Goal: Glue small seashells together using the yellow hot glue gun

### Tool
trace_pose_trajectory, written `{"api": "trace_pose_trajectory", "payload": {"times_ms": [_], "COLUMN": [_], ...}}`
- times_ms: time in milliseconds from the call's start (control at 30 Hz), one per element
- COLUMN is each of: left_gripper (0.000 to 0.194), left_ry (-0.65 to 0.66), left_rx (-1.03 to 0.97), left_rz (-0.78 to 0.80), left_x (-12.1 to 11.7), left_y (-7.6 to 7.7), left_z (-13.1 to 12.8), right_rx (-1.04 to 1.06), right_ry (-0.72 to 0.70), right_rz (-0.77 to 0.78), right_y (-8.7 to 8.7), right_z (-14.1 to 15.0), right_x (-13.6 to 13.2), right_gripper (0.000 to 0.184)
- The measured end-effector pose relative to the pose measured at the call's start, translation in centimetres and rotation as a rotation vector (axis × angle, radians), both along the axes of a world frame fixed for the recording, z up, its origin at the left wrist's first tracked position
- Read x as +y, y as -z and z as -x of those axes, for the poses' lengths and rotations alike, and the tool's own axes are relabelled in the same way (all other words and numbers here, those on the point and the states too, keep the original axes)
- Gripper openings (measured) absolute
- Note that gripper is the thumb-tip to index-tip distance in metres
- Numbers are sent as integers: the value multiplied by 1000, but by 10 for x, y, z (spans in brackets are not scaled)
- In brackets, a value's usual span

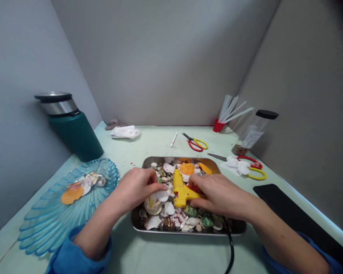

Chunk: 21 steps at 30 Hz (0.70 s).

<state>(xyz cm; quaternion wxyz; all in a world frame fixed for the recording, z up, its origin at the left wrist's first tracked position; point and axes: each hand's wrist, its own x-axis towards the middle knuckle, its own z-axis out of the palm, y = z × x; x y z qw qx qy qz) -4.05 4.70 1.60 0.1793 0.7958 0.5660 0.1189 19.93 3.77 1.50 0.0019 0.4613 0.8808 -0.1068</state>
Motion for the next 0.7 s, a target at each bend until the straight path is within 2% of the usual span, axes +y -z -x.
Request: {"api": "trace_pose_trajectory", "payload": {"times_ms": [200,467,533,633,700], "left_gripper": [46,45,44,43,41], "left_ry": [-91,-186,-227,-251,-251], "left_rx": [-63,-1,-71,-286,-434], "left_rz": [-46,-190,-204,-219,-224], "left_x": [1,2,1,-2,-5], "left_y": [-1,-4,-6,-5,-2], "left_z": [4,10,10,3,-5], "right_rx": [16,57,89,222,325], "right_ry": [-10,-13,6,45,12], "right_rz": [-6,-30,-74,-164,-172], "right_y": [0,0,-1,-3,-3], "right_z": [0,-2,-2,3,10], "right_x": [2,4,4,1,-4], "right_gripper": [26,33,33,31,31]}}
